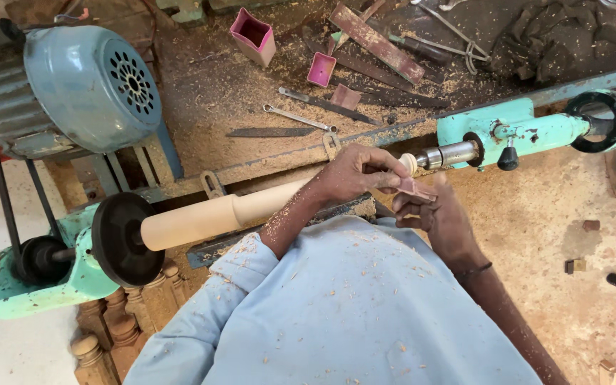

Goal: The person sands a decorative wooden spindle spinning on a lathe machine using a piece of sandpaper. After finishing the sanding, they walk to a wall and flip a power switch.

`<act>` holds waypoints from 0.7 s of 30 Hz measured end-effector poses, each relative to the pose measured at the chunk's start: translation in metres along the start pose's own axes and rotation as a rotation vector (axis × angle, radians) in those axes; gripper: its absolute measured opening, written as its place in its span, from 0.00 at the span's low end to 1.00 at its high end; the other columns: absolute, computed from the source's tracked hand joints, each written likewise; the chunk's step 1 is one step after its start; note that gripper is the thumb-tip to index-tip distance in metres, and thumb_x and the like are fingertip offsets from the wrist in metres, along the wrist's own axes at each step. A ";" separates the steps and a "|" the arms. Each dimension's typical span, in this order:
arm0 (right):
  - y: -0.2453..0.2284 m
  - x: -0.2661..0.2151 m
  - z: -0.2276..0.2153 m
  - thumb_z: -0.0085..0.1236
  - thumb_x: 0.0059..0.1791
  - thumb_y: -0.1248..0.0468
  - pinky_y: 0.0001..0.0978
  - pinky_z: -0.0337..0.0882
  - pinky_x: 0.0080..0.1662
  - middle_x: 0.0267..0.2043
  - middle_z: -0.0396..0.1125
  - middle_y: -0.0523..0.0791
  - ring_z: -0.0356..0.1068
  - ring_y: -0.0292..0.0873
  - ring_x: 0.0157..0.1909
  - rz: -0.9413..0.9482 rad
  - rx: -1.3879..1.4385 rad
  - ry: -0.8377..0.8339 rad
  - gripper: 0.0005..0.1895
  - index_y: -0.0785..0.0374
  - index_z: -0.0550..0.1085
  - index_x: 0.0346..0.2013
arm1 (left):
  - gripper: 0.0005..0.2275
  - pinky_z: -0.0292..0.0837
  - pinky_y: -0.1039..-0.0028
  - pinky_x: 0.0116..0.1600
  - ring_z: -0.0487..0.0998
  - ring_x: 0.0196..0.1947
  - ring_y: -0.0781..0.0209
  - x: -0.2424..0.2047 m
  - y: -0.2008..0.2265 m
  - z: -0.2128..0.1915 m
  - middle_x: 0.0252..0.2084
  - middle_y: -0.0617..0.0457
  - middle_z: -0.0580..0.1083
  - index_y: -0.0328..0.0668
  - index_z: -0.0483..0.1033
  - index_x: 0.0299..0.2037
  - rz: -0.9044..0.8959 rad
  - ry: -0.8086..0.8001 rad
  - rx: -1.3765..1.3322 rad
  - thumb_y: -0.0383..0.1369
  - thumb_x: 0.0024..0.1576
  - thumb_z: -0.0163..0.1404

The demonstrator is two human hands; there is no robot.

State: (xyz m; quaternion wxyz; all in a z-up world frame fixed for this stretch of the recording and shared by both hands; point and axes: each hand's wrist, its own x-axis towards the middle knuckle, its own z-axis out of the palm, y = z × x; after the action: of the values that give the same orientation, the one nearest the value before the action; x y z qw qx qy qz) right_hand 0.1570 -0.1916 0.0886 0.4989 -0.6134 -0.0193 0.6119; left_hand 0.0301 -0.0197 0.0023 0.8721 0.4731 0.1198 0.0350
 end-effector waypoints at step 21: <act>0.050 0.054 -0.002 0.34 0.61 0.48 0.28 0.63 0.26 0.17 0.64 0.41 0.61 0.32 0.20 -0.259 -0.660 0.324 0.27 0.60 0.73 0.62 | 0.18 0.64 0.53 0.67 0.72 0.62 0.50 -0.014 -0.008 -0.015 0.60 0.44 0.75 0.40 0.72 0.62 0.276 0.272 1.216 0.39 0.66 0.44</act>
State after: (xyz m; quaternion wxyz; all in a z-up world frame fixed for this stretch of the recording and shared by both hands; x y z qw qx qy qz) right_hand 0.1426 -0.1834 0.0168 0.3445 -0.8221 -0.2136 0.3999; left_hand 0.0127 -0.0142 -0.0104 0.4124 0.8859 0.1659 0.1327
